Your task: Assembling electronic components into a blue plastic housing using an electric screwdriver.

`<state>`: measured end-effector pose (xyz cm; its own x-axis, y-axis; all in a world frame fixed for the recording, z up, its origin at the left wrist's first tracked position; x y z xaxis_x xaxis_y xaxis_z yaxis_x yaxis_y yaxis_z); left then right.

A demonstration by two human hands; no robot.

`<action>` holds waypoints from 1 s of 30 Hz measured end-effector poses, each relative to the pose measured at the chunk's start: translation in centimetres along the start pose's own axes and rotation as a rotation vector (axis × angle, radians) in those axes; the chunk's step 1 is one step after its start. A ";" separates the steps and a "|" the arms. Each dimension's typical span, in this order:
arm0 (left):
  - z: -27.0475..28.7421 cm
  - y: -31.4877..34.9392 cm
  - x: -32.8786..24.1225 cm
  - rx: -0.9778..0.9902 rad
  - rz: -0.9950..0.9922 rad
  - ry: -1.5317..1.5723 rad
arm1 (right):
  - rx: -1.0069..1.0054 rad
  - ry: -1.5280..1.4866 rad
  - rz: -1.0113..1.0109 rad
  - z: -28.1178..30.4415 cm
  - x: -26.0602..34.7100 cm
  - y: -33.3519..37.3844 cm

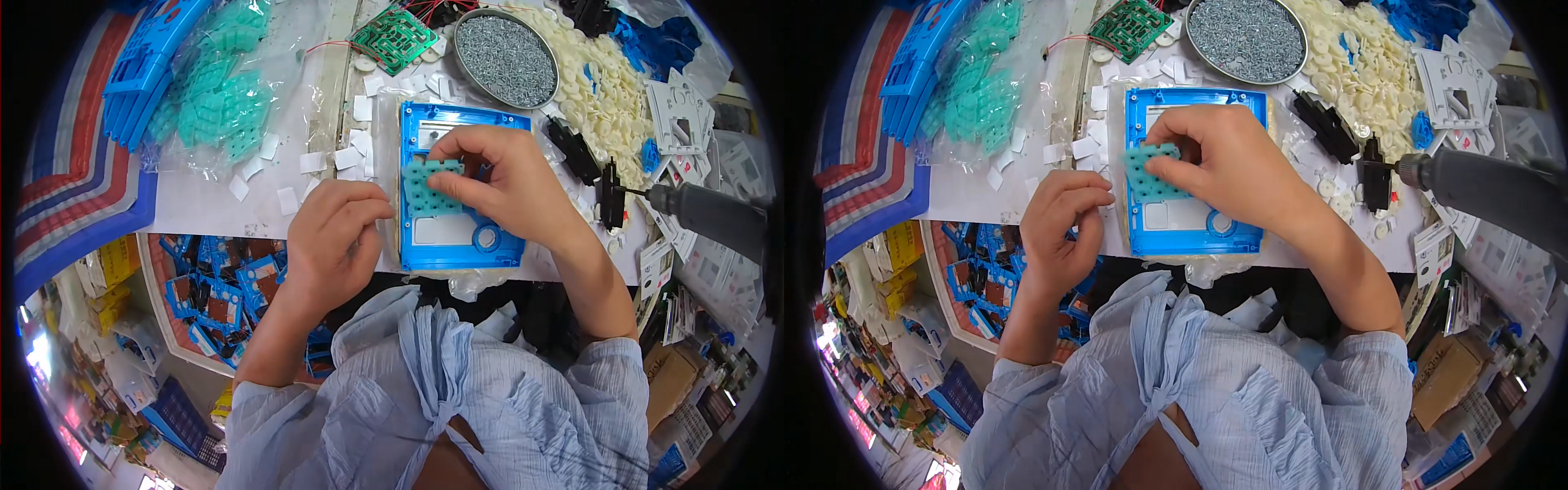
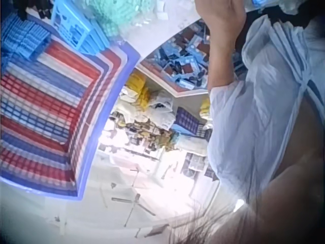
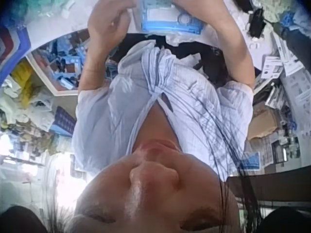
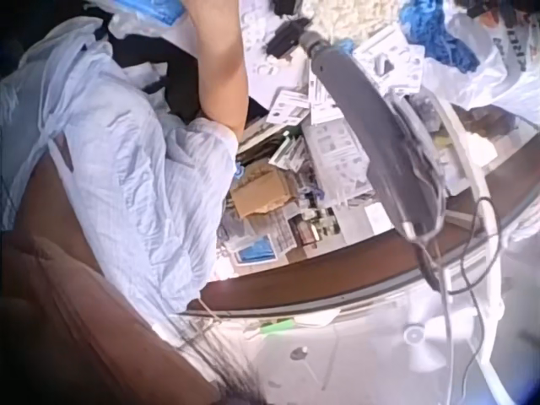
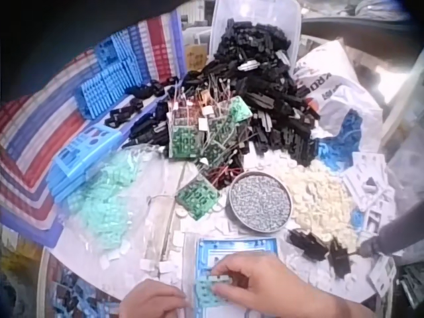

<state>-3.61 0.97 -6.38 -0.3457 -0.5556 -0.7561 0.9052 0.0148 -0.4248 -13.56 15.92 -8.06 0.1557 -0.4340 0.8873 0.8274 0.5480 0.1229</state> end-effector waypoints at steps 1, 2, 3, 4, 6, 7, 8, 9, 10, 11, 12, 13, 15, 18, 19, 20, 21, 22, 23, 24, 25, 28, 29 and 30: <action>-0.3 -0.2 -0.2 -0.004 -0.054 -0.013 | -0.022 0.035 0.029 0.1 0.1 -0.1; -0.4 -0.3 -0.5 -0.007 -0.108 -0.025 | -0.045 0.071 0.058 0.3 0.2 -0.2; -0.7 -0.4 -0.6 0.019 -0.125 -0.036 | -0.068 0.106 0.086 0.4 0.3 -0.2; -0.9 -0.4 -0.6 0.047 -0.144 -0.045 | -0.077 0.132 0.109 0.4 0.4 -0.1; -1.5 -0.6 -0.9 0.097 -0.185 -0.067 | -0.094 0.184 0.154 0.5 0.7 0.0; -1.6 -0.6 -1.0 0.118 -0.207 -0.083 | -0.102 0.213 0.189 0.4 0.9 0.1; -1.8 -0.7 -1.1 0.139 -0.229 -0.100 | -0.110 0.243 0.224 0.3 1.0 0.1; -1.9 -0.8 -1.2 0.163 -0.252 -0.111 | -0.118 0.272 0.258 0.2 1.1 0.2; -2.0 -0.9 -1.2 0.188 -0.275 -0.121 | -0.125 0.307 0.265 0.2 1.1 0.3; -2.1 -0.9 -1.2 0.212 -0.299 -0.130 | -0.132 0.343 0.271 0.2 1.3 0.6; -2.2 -0.8 -1.1 0.230 -0.314 -0.144 | -0.139 0.378 0.277 0.2 1.5 0.9; -2.3 -0.8 -1.0 0.245 -0.331 -0.163 | -0.204 0.419 0.327 0.5 2.2 1.3; -2.5 -0.8 -1.2 0.283 -0.379 -0.215 | -0.336 0.499 0.427 1.0 3.7 2.4; -2.9 -1.5 -2.0 0.374 -0.452 -0.306 | -0.232 0.509 0.582 0.6 4.3 4.3; -3.1 -1.4 -1.9 0.416 -0.461 -0.331 | -0.120 0.562 0.575 -0.4 3.6 5.1; -3.3 -1.3 -1.8 0.458 -0.470 -0.357 | -0.063 0.605 0.555 -1.1 3.1 5.4; -3.4 -1.3 -1.7 0.484 -0.472 -0.373 | -0.006 0.647 0.535 -1.7 2.7 5.7; -3.5 -1.3 -1.7 0.511 -0.474 -0.388 | 0.051 0.687 0.513 -2.2 2.3 6.1; -3.7 -1.3 -1.7 0.538 -0.476 -0.404 | 0.112 0.750 0.470 -2.6 1.7 6.5; -3.9 -1.3 -1.7 0.563 -0.488 -0.422 | 0.118 0.773 0.446 -2.7 1.6 6.8; -4.0 -1.3 -1.7 0.587 -0.496 -0.442 | 0.127 0.795 0.426 -2.8 1.6 7.0; -4.2 -1.1 -1.5 0.647 -0.538 -0.489 | 0.157 0.844 0.374 -3.6 1.4 7.1; -4.1 -1.1 -1.6 0.663 -0.558 -0.504 | 0.166 0.859 0.359 -3.7 1.4 7.1; -4.1 -1.1 -1.8 0.669 -0.572 -0.519 | 0.186 0.884 0.361 -3.7 1.5 7.3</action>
<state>-4.99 5.32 -6.61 -0.7637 -0.6277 -0.1508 0.6456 -0.7447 -0.1694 -5.31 16.58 -7.45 0.7950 -0.5566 0.2410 0.5639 0.8246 0.0442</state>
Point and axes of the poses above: each hand's wrist, its own y-axis away from the middle knuckle, its own z-axis out of the back of the hand, x = y × z, the point moved 9 cm from there along -y, towards the middle knuckle, and after that the axes turned 8 degrees about -x, right-handed, at the moved point
